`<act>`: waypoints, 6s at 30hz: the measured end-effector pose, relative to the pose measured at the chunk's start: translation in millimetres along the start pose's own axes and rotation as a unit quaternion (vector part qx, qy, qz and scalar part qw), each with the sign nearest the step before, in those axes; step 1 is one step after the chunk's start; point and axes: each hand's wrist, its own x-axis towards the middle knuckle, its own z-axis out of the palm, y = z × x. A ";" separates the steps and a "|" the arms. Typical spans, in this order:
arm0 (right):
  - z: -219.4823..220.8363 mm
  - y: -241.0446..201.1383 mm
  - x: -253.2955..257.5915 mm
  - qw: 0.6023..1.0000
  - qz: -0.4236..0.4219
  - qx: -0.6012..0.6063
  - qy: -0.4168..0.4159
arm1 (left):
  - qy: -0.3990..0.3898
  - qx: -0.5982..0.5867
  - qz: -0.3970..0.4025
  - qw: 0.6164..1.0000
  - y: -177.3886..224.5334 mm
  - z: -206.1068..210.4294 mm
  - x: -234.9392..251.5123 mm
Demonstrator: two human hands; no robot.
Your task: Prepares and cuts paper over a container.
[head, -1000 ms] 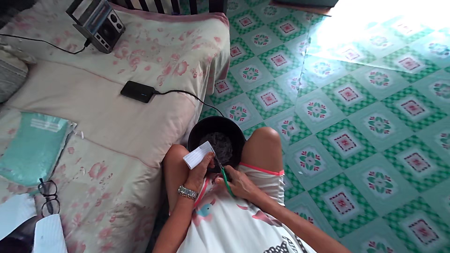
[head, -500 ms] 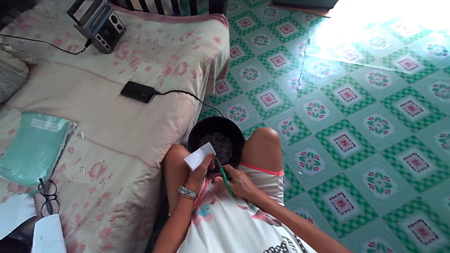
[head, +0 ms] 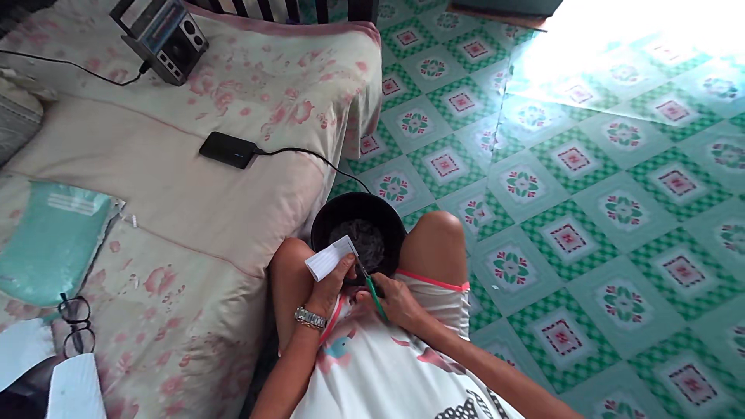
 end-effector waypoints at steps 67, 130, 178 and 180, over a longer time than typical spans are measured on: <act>-2.9 5.2 -1.1 0.999 0.011 -0.007 -0.036 | 0.026 0.001 -0.004 1.000 -0.4 2.7 -2.3; 1.3 7.9 -0.5 0.998 -0.015 0.016 -0.056 | -0.013 0.004 -0.019 1.000 -3.9 -1.5 -1.5; -9.7 11.7 0.4 0.996 -0.029 0.080 0.019 | 0.022 -0.110 -0.015 0.994 8.1 -7.0 -19.2; -12.1 18.0 -1.4 0.996 -0.040 0.079 0.014 | 0.028 -0.146 -0.043 0.988 16.0 -8.3 -24.3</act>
